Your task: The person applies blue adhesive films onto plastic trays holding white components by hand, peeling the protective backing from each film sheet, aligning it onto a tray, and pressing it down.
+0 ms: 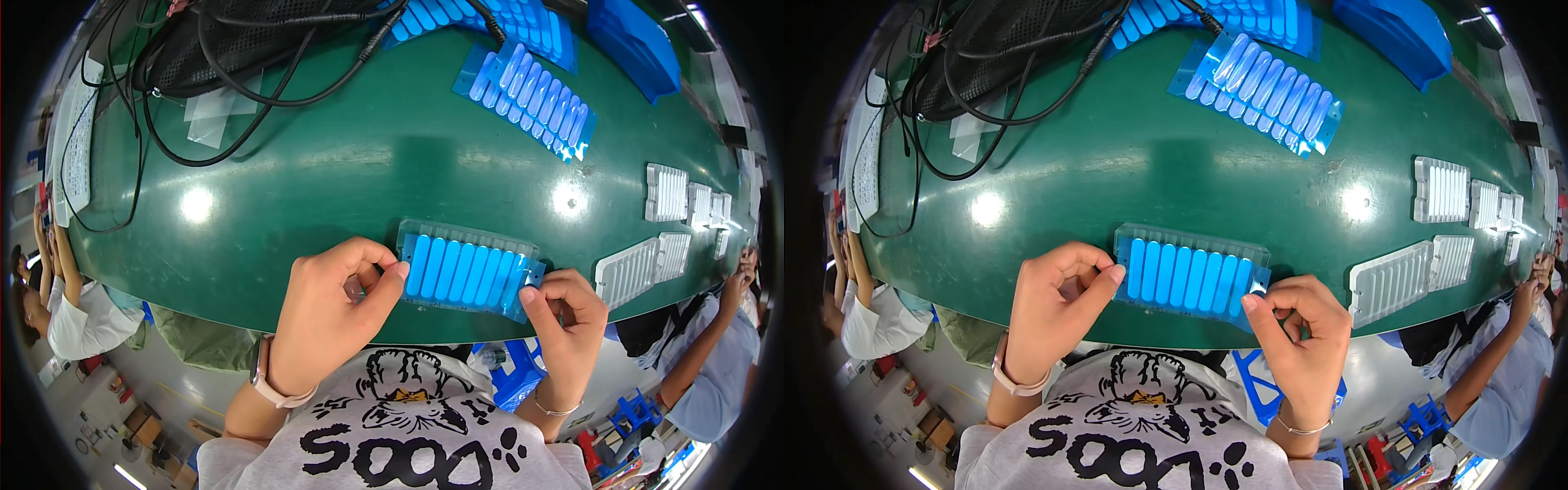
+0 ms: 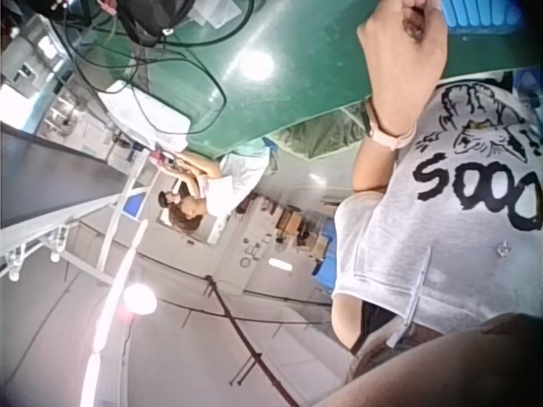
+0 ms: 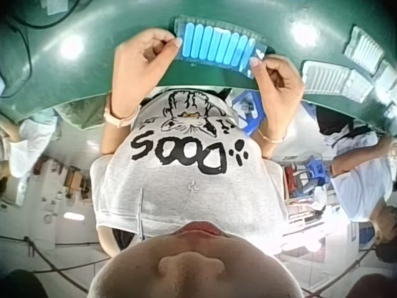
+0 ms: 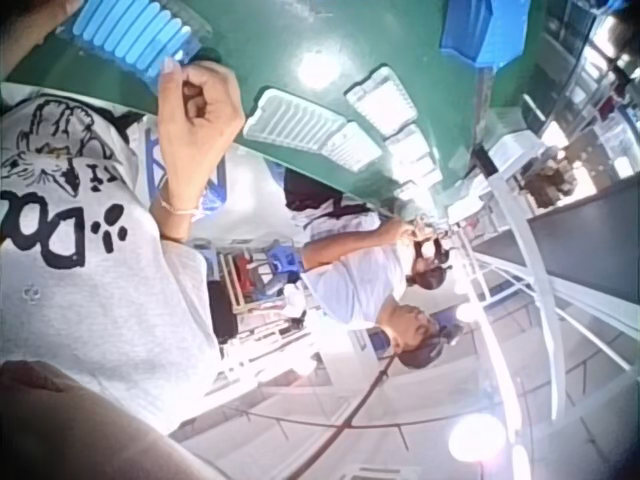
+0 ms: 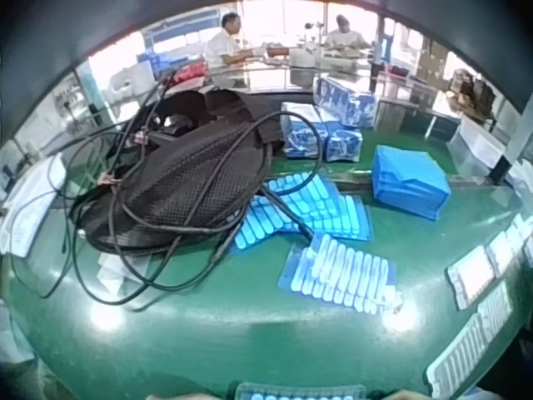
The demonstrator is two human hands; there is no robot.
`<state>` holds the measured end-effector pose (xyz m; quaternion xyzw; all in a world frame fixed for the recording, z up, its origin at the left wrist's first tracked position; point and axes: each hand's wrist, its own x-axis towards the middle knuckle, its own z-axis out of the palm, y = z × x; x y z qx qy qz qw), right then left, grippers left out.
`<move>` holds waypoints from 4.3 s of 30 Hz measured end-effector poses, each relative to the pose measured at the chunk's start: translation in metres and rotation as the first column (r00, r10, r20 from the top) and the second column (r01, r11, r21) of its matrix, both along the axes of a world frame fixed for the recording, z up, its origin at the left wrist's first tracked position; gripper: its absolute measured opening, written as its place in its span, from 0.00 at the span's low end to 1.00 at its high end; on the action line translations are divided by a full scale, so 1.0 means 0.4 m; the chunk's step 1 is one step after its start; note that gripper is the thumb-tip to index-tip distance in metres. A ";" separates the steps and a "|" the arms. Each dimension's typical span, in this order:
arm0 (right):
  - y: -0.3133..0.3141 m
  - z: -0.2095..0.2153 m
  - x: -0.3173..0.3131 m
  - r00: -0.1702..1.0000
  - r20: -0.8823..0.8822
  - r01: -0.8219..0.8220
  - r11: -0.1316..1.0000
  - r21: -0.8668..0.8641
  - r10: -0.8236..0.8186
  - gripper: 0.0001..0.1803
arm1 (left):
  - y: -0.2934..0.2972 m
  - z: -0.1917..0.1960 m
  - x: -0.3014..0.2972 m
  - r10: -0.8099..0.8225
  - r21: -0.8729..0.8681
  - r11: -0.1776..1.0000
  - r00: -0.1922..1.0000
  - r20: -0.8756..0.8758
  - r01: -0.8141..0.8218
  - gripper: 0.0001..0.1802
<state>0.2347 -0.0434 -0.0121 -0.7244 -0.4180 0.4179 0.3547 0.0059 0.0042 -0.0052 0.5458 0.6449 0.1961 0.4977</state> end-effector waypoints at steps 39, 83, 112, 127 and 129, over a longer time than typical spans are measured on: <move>0.002 0.021 0.005 0.994 0.110 0.011 0.994 -0.104 0.001 0.09 | 0.008 -0.017 -0.006 0.015 -0.056 0.998 0.999 0.031 -0.013 0.05; 0.036 0.049 0.071 0.915 0.005 -0.392 0.885 0.251 0.404 0.17 | 0.049 -0.028 0.086 -0.520 0.502 0.777 0.836 0.174 0.379 0.10; 0.039 -0.002 0.079 0.757 0.418 -0.653 0.623 0.431 0.503 0.16 | 0.057 -0.071 0.035 -0.644 0.609 0.684 0.724 0.247 0.401 0.09; 0.135 0.051 0.051 0.574 0.263 -0.809 0.489 0.326 0.775 0.23 | 0.049 -0.086 0.029 -0.661 0.649 0.671 0.686 0.304 0.359 0.10; 0.150 0.050 0.055 0.479 0.261 -0.869 0.410 0.276 0.838 0.29 | 0.049 -0.086 0.027 -0.660 0.653 0.668 0.689 0.298 0.358 0.09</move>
